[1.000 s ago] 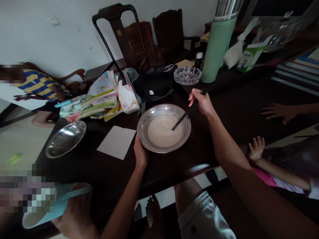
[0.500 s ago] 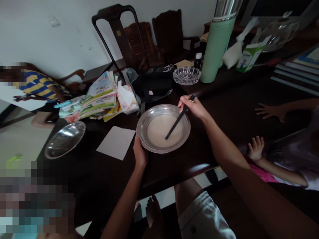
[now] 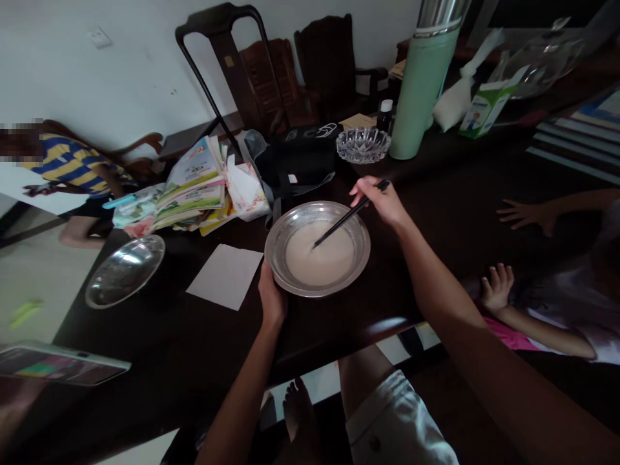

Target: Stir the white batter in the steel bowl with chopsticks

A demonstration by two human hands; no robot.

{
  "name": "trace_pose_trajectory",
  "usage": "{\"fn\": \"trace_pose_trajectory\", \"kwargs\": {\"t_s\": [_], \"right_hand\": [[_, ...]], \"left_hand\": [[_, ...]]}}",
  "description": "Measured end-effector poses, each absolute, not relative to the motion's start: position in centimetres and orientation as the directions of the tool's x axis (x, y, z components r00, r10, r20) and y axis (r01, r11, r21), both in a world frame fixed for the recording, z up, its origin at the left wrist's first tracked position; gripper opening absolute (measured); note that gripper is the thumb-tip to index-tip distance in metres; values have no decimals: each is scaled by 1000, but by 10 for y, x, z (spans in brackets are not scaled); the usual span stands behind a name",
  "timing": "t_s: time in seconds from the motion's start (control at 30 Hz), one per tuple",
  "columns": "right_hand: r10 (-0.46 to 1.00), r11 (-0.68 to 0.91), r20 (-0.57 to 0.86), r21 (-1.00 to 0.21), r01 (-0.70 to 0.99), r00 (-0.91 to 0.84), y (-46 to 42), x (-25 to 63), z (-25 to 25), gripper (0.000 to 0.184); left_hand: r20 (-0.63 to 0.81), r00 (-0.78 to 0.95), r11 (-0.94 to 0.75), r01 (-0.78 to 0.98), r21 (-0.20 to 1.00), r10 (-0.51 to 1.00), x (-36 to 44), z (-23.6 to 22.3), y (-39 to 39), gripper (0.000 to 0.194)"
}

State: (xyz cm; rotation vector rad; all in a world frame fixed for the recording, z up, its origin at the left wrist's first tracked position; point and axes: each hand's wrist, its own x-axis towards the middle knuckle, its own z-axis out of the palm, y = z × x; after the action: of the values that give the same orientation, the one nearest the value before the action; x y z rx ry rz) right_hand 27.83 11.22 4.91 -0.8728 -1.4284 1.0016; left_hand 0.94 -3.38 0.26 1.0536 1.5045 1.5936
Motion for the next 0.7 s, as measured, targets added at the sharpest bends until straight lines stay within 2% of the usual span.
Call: {"fn": "trace_pose_trajectory", "kwargs": {"t_s": [0.1,0.23,0.3,0.47,0.53,0.63,0.7], "right_hand": [[930,366,365,-930,-23,48,114,283,49,54],[926,334,331,-943,-16,-179,110,275,48,51],[913,352,347,-936,-16,-215,109,273,48,48],[933,356,355,-935,-4,65,113,280,48,55],[941,337,337,-941,-16,-1,112,278,48,56],[925,325,321,-946,-14,-205,108,272,48,51],[924,341,335,-940,2,-184,108,272,49,51]], "left_hand": [[97,-430,-76,66,995,897,11,6,-35,46],[109,-435,-65,114,991,894,12,10,-36,41],[121,-441,-74,121,990,889,12,9,-36,40],[87,-434,-77,42,996,897,10,2,-34,44],[77,-433,-72,28,997,898,11,2,-34,45],[79,-442,-69,40,997,894,13,6,-35,45],[93,-439,-75,57,996,894,14,10,-36,45]]}}
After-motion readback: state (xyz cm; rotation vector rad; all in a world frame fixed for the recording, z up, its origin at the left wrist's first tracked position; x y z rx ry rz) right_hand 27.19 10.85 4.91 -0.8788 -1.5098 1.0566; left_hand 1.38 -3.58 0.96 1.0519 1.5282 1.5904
